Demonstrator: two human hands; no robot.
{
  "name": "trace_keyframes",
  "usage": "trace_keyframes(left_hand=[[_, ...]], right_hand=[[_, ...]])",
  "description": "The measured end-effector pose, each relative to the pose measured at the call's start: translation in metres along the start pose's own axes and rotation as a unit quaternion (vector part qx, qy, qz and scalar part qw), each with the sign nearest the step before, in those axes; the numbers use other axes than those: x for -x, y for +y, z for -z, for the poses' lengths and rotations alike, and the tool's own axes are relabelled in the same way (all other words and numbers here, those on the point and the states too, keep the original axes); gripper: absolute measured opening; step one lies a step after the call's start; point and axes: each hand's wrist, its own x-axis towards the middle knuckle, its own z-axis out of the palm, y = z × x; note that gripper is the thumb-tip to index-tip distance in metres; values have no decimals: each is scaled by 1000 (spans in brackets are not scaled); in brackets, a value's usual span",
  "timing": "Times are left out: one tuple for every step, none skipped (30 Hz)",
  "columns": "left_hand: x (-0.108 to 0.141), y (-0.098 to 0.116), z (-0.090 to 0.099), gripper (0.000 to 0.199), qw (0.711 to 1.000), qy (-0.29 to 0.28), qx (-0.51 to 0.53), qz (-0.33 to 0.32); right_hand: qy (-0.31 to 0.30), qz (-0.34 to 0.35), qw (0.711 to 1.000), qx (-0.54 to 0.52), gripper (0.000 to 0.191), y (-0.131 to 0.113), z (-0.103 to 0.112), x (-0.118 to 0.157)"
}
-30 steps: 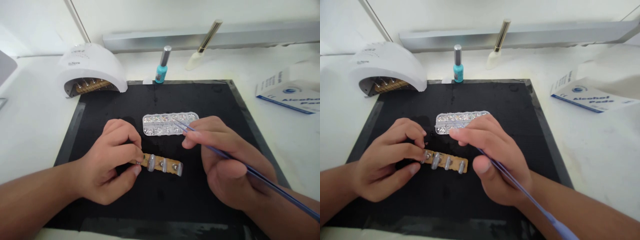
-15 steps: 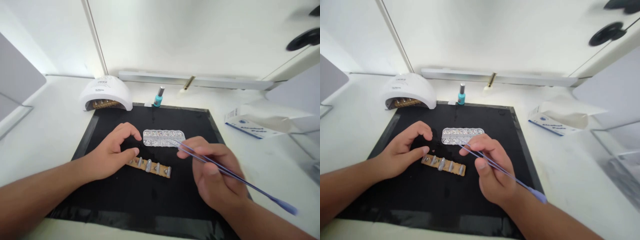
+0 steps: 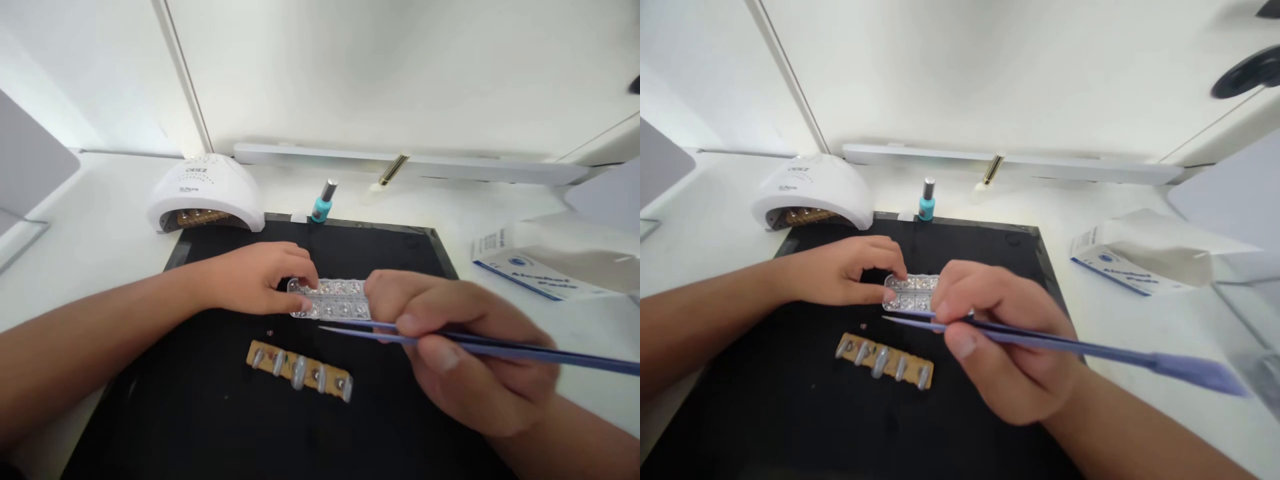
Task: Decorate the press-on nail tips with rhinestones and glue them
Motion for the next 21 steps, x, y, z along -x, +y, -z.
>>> trace_keyframes(left_hand=[[-2, -5, -4, 16, 1000, -3, 4, -10], [-2, -9, -8, 16, 1000, -2, 10, -19], [-2, -12, -11, 16, 999, 3, 16, -28], [-1, -14, -13, 15, 999, 9, 23, -35], [-1, -15, -15, 14, 999, 16, 30, -40], [0, -15, -16, 13, 998, 24, 36, -44], [0, -16, -16, 12, 998, 32, 42, -47], [0, -16, -16, 11, 997, 41, 48, -47], [0, -16, -17, 11, 996, 48, 56, -44], [0, -16, -17, 11, 996, 53, 63, -42], [0, -17, -17, 10, 995, 57, 70, -39], [0, -17, -18, 10, 995, 59, 75, -36], [0, -17, -18, 9, 995, 60, 78, -34], [0, -17, -18, 9, 994, 62, 79, -34], [0, -18, -19, 8, 994, 62, 77, -34], [0, -18, -19, 8, 994, 63, 76, -35], [0, -18, -20, 9, 994, 66, 75, -37], [0, -19, -20, 9, 994, 68, 77, -38], [0, -19, -21, 10, 994, 70, 80, -38], [0, -19, -21, 10, 993, 72, 83, -38], [0, -19, -22, 10, 993, 73, 87, -38]], right_hand=[[8, -11, 999, -32, 11, 7, -3, 1], [16, -24, 998, -53, 10, 12, -5, 2], [21, -38, 997, -64, 10, 16, -6, 3], [20, -50, 997, -62, 10, 19, -6, 3], [10, -60, 997, -53, 10, 21, -5, 3], [-7, -70, 997, -42, 10, 22, -3, 3], [-28, -79, 996, -28, 9, 22, -1, 2], [-55, -88, 995, -11, 7, 23, 1, 1], [-81, -93, 992, 11, 6, 23, 2, 0], [-102, -98, 989, 35, 7, 23, 2, 0], [-119, -99, 986, 56, 8, 24, 2, -1], [-130, -96, 984, 73, 8, 24, 2, -1], [-140, -94, 982, 87, 9, 25, 1, -1], [-150, -92, 979, 100, 10, 25, 0, -1], [-163, -93, 976, 109, 11, 26, -1, 0], [-172, -92, 974, 115, 12, 26, -2, 0], [-177, -90, 973, 120, 11, 27, -3, 1], [-176, -84, 973, 121, 10, 28, -4, 1], [-169, -73, 976, 119, 9, 29, -4, 2], [-169, -65, 976, 117, 8, 29, -4, 2], [-169, -59, 977, 115, 8, 30, -4, 2]])
